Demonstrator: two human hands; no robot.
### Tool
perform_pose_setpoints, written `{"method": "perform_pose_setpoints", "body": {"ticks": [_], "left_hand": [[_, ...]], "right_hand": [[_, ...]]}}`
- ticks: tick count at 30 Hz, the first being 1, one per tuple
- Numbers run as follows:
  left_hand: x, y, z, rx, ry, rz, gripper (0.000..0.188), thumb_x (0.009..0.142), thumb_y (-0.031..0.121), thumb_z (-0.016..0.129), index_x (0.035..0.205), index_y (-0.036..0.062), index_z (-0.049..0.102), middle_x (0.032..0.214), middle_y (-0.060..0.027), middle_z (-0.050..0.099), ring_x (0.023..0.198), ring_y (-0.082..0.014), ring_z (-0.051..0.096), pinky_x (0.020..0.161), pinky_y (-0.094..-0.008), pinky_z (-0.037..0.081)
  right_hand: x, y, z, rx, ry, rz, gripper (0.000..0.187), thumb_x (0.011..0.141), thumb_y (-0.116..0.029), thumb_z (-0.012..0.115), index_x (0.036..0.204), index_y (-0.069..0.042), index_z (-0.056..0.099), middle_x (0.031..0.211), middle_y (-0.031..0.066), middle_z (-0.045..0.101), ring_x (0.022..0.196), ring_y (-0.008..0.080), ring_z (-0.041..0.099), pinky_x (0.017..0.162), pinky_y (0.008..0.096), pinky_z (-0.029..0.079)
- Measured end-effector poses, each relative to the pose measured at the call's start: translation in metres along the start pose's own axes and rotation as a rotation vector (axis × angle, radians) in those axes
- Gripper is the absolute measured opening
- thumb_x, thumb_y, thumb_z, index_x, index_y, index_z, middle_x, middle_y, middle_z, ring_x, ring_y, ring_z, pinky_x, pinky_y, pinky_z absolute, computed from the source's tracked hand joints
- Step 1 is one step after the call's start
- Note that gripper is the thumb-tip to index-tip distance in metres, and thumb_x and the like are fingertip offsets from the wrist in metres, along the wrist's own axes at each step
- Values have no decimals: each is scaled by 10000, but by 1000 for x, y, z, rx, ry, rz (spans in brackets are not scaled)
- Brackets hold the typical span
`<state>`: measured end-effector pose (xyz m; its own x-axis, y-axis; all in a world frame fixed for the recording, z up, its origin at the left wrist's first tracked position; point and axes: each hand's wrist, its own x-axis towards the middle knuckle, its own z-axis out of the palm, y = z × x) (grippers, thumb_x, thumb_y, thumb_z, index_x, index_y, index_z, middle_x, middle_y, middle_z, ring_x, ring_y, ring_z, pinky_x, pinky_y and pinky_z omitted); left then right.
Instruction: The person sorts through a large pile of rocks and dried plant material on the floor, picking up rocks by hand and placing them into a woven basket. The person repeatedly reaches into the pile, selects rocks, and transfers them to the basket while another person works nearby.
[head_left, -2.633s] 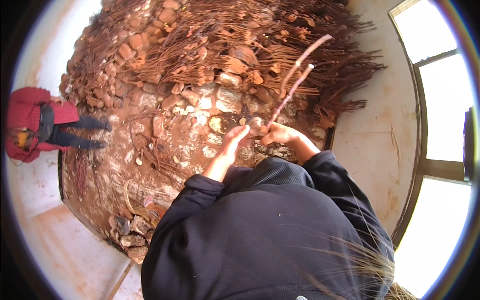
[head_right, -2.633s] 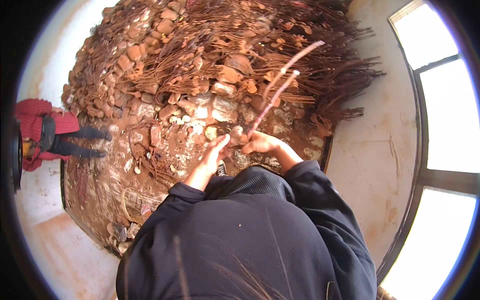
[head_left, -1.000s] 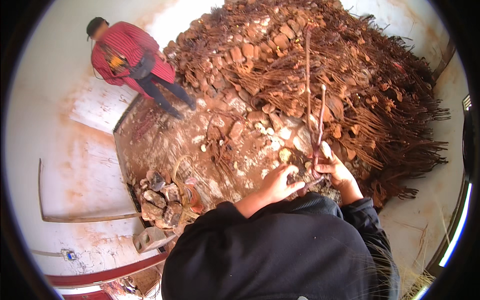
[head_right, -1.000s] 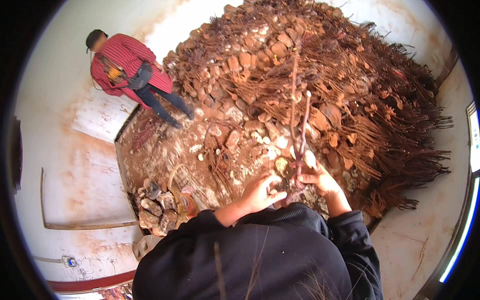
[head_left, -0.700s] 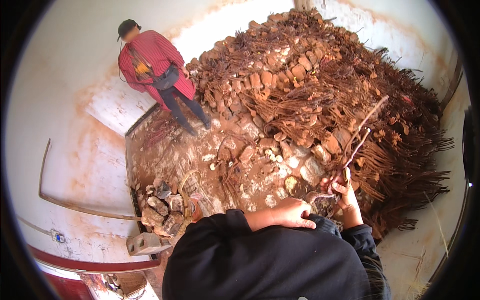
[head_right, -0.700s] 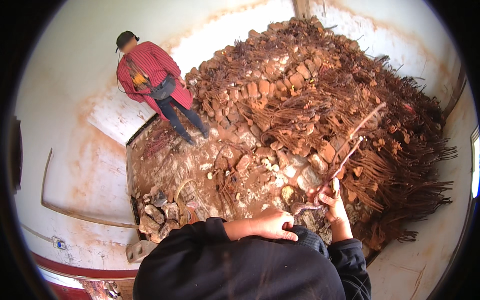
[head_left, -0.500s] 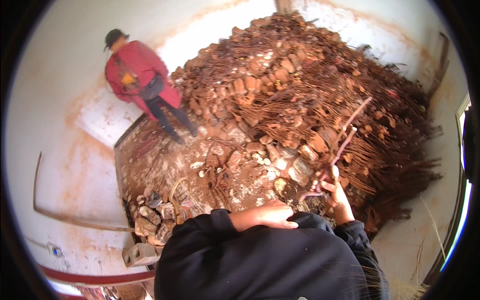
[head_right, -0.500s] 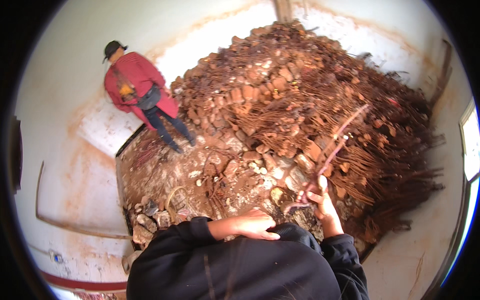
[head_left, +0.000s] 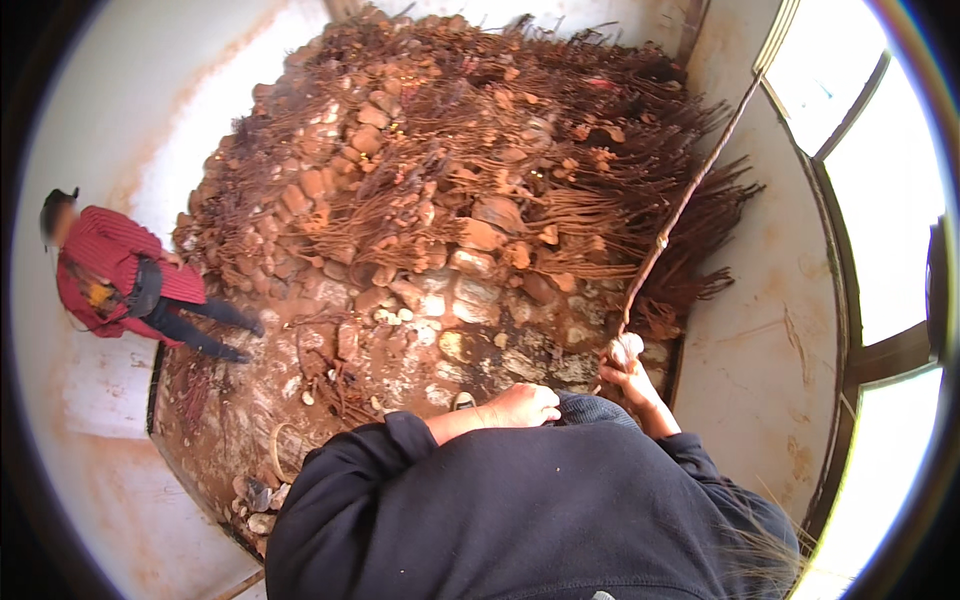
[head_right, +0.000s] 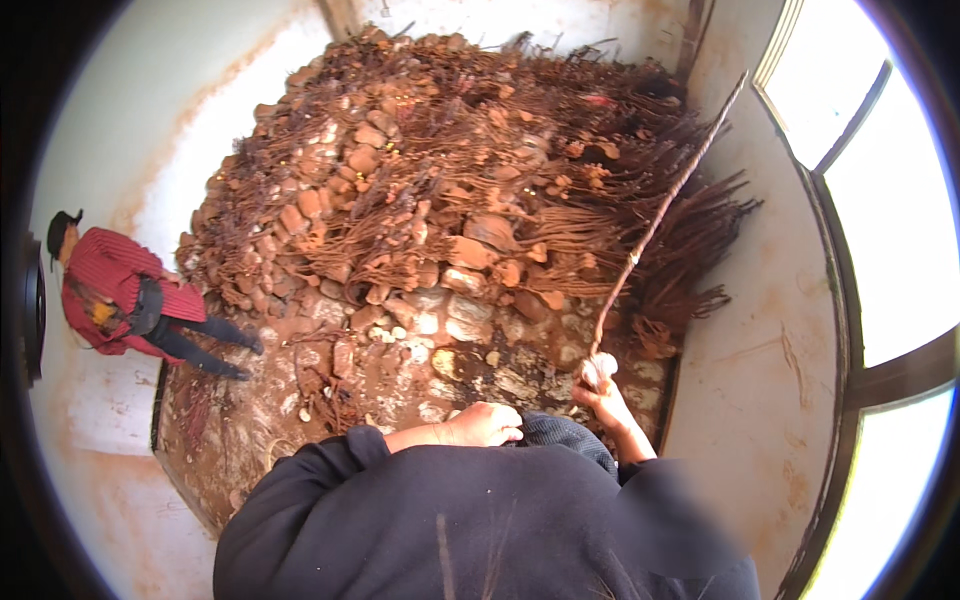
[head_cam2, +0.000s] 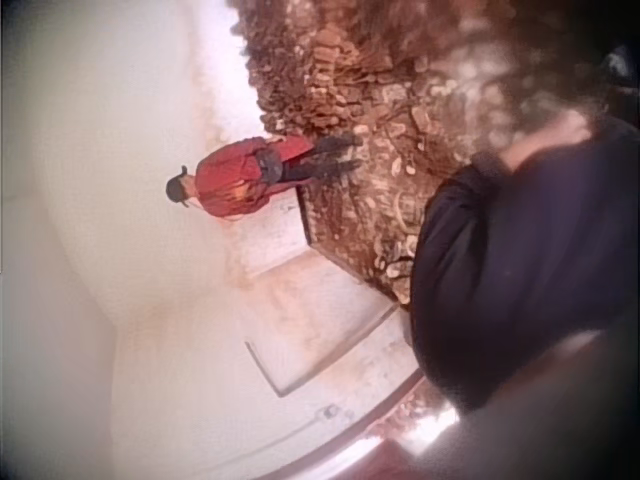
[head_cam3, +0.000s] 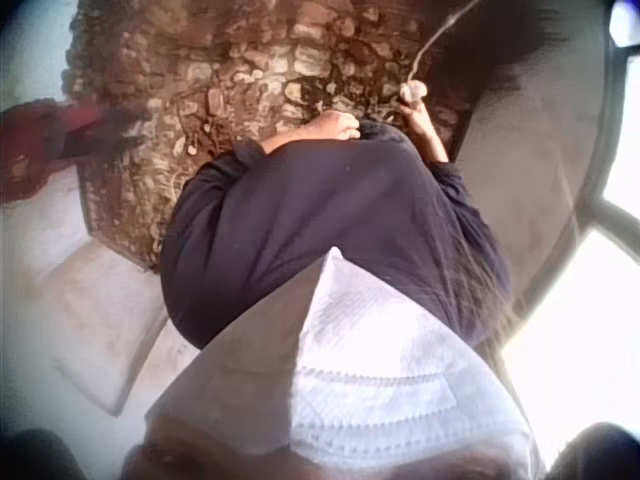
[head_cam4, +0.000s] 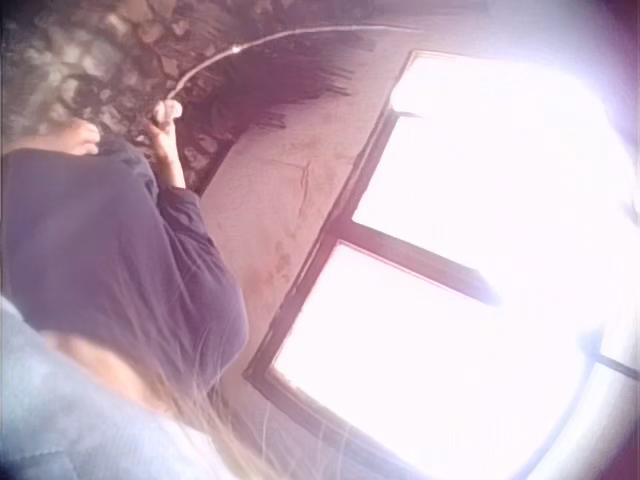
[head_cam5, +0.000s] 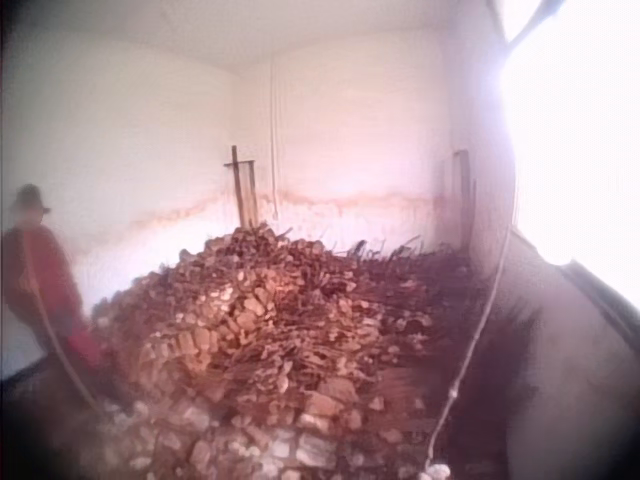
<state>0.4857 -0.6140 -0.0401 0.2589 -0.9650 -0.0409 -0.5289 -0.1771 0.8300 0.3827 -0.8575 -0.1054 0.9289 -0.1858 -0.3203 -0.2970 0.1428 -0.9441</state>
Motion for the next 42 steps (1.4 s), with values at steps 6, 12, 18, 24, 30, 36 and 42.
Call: {"method": "perform_pose_setpoints", "body": {"ticks": [6, 12, 18, 24, 30, 36, 42], "left_hand": [[38, 1, 30, -85, -250, 83, 189, 788, 220, 580, 836, 40, 606, 781, -139, 603, 742, -298, 598, 645, -369, 467], [57, -1, 59, -266, -383, 92, 187, 801, 212, 539, 843, 45, 614, 790, -116, 617, 762, -252, 604, 677, -342, 459], [76, 25, 56, -111, -519, 207, 187, 809, 206, 526, 842, 47, 618, 793, -107, 622, 763, -232, 604, 682, -331, 459], [87, 43, 59, -4, -627, 295, 189, 817, 201, 513, 841, 49, 623, 797, -98, 627, 764, -212, 603, 686, -320, 458], [53, 2, 36, -551, -128, 33, 172, 837, 191, 540, 849, 45, 629, 793, -70, 632, 741, -160, 594, 684, -292, 466], [-132, -145, 55, -450, 709, -827, 128, 832, 116, 557, 797, 8, 616, 646, -23, 572, 591, -103, 518, 567, -246, 427], [-292, -182, 73, -763, 940, -1306, 194, 835, 188, 561, 741, 25, 606, 582, -17, 561, 475, -96, 484, 434, -251, 364]], "right_hand": [[-56, -4, -29, -96, 5, 216, 173, 734, 14, 603, 894, -37, 563, 833, 27, 577, 798, 128, 552, 723, 261, 452], [-46, 50, -14, -452, -32, 117, 225, 742, -95, 629, 941, -37, 543, 869, 52, 563, 840, 154, 531, 749, 276, 435], [-91, 96, -52, -256, 20, 277, 170, 714, -87, 628, 861, -52, 549, 768, 40, 557, 751, 153, 535, 695, 286, 440], [-168, 59, -42, -166, 111, 509, 138, 701, -67, 606, 825, -64, 546, 727, 18, 535, 699, 127, 508, 644, 267, 419], [-131, 23, -51, -187, 171, 422, 114, 688, -47, 583, 790, -76, 543, 685, -5, 513, 646, 102, 482, 593, 248, 398], [19, 7, -6, -286, 37, 173, 59, 741, -68, 540, 797, -75, 523, 682, -17, 484, 622, 87, 448, 563, 232, 368], [119, 9, 143, 95, -70, 49, 166, 770, -8, 514, 930, -51, 513, 781, 28, 547, 706, 114, 521, 636, 236, 425]]}}
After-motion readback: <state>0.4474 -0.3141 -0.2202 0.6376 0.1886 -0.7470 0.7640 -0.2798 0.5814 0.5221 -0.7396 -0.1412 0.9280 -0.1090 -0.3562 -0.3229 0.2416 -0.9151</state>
